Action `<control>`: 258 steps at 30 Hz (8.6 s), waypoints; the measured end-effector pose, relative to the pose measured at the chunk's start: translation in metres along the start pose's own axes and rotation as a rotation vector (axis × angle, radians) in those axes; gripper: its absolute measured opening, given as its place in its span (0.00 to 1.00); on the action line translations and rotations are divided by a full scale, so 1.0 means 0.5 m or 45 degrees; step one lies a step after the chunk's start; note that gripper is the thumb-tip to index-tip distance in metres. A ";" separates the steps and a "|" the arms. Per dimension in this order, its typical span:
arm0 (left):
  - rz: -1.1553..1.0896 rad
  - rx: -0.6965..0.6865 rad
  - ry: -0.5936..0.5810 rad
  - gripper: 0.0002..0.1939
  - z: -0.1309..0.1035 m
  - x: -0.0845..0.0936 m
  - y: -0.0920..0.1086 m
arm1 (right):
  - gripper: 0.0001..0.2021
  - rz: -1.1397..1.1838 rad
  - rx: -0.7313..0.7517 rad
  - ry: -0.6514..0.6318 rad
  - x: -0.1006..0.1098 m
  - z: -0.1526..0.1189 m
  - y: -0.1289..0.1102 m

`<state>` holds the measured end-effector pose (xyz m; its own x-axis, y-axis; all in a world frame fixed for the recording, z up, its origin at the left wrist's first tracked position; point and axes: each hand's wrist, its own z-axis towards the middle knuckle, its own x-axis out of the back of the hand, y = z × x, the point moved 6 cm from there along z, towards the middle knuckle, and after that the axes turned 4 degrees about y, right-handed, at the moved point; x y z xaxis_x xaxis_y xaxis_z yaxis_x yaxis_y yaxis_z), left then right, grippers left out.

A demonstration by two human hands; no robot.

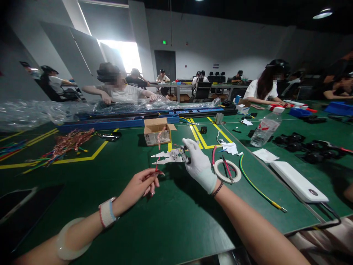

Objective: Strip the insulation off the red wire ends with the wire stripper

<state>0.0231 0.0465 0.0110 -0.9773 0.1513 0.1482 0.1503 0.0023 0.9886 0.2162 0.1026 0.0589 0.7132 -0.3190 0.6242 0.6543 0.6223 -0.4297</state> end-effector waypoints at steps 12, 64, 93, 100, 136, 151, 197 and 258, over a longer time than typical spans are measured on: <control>-0.068 0.075 -0.084 0.17 -0.007 -0.016 -0.011 | 0.44 -0.011 -0.010 -0.126 -0.068 -0.036 -0.014; 0.110 -0.164 -0.048 0.16 -0.016 -0.009 -0.002 | 0.41 0.225 -0.045 -0.186 -0.084 -0.050 -0.015; 0.608 -0.436 0.118 0.15 -0.025 -0.011 0.034 | 0.46 -0.213 -0.091 -0.299 -0.098 -0.069 -0.033; 0.632 -0.447 0.158 0.16 -0.022 -0.010 0.024 | 0.41 -0.301 0.144 -0.014 -0.105 -0.067 -0.026; 0.656 -0.447 0.269 0.16 -0.022 -0.009 0.024 | 0.23 -0.309 0.360 -0.132 -0.108 -0.049 -0.061; 0.598 -0.439 0.248 0.16 -0.027 -0.016 0.024 | 0.16 -0.525 0.353 -0.149 -0.113 -0.059 -0.058; 0.435 -0.401 0.152 0.15 -0.027 -0.005 0.021 | 0.25 -0.321 0.372 -0.230 -0.095 -0.056 -0.078; 0.088 -0.225 -0.005 0.15 -0.016 -0.011 0.009 | 0.20 -0.474 0.309 -0.403 -0.082 -0.030 -0.036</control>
<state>0.0280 0.0375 0.0149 -0.9649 0.1493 0.2159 0.1877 -0.1821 0.9652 0.1790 0.0937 0.0310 0.3097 -0.3420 0.8872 0.7445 0.6676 -0.0026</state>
